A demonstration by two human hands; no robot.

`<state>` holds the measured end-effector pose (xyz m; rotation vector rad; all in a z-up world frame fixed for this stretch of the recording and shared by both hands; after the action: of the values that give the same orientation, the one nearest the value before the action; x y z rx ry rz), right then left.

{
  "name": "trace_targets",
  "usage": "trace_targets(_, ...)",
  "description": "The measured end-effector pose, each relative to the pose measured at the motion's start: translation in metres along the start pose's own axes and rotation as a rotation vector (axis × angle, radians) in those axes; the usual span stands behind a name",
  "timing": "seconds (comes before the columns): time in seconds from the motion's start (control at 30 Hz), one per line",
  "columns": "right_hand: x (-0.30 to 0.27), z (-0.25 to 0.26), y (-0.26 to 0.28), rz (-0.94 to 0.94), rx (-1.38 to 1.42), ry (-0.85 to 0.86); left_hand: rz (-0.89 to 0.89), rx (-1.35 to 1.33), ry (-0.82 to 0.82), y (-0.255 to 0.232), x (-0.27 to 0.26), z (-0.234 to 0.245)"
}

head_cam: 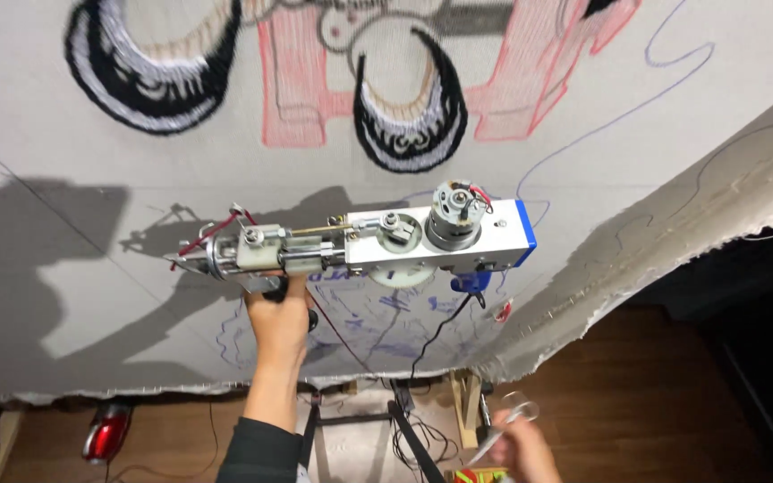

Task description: The person uses a tufting gun and scissors to create and refine a rug design on a canvas frame.

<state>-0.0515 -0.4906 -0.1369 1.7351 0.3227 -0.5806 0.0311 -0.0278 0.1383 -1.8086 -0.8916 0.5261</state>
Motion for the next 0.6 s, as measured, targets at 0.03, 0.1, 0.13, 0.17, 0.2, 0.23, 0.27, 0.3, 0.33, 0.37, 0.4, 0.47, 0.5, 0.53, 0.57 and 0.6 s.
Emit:
trace_targets(0.03, -0.013, 0.011, 0.065, 0.117, 0.209, -0.089, -0.011, -0.028, 0.006, -0.001, 0.002, -0.001)
trace_targets(0.1, -0.058, -0.018, 0.198, 0.248, 0.305, -0.029, -0.002, -0.070, -0.002, -0.005, 0.006, -0.002)
trace_targets(0.13, -0.094, -0.033, 0.252, 0.355, 0.387, 0.026, 0.025, -0.096, -0.023, -0.007, 0.010, -0.005)
trace_targets(0.17, -0.094, -0.033, 0.286, 0.384, 0.399, 0.036, 0.005, -0.117, -0.007, -0.013, 0.011, -0.006)
trace_targets(0.2, -0.098, -0.034, 0.324, 0.563, 0.356, 0.121, 0.002, -0.130, -0.016, -0.018, 0.014, -0.006)
trace_targets(0.23, -0.105, -0.033, 0.361, 0.741, 0.306, 0.205, 0.003, -0.144, -0.026, -0.021, 0.014, -0.007)
trace_targets(0.27, -0.132, -0.065, 0.399, 0.771, 0.312, 0.211, -0.014, -0.167, -0.013, -0.029, 0.017, -0.010)
trace_targets(0.3, -0.163, -0.095, 0.435, 0.847, 0.226, 0.128, -0.025, -0.161, -0.006, -0.035, 0.019, -0.013)
trace_targets(0.33, -0.194, -0.123, 0.471, 0.922, 0.141, 0.040, -0.036, -0.155, 0.001, -0.041, 0.021, -0.016)
trace_targets(0.37, -0.209, -0.148, 0.490, 0.951, 0.147, 0.038, -0.047, -0.179, 0.017, -0.046, 0.024, -0.021)
trace_targets(0.4, -0.225, -0.174, 0.509, 1.036, 0.094, 0.057, -0.022, -0.212, 0.029, -0.050, 0.028, -0.027)
trace_targets(0.47, -0.249, -0.217, 0.539, 1.138, 0.033, 0.064, 0.007, -0.263, 0.054, -0.053, 0.030, -0.034)
trace_targets(0.5, -0.256, -0.240, 0.550, 1.231, -0.039, 0.136, -0.004, -0.240, 0.035, -0.054, 0.032, -0.035)
trace_targets(0.53, -0.262, -0.263, 0.560, 1.322, -0.114, 0.208, -0.015, -0.216, 0.016, -0.054, 0.035, -0.035)
trace_targets(0.57, -0.261, -0.280, 0.564, 1.338, -0.116, 0.204, -0.019, -0.230, 0.024, -0.033, 0.047, -0.033)
trace_targets(0.6, -0.261, -0.297, 0.568, 1.339, -0.109, 0.242, -0.020, -0.043, 0.027, -0.011, 0.059, -0.031)
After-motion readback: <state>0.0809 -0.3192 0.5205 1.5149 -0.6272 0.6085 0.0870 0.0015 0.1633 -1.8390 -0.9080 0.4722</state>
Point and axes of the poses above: each hand's wrist, its own x-axis towards the middle knuckle, its own z-axis out of the back of the hand, y = z × x, the point moved 3 cm from there along x, towards the middle knuckle, and after that the axes turned 10 degrees about -y, right-handed, at the moved point
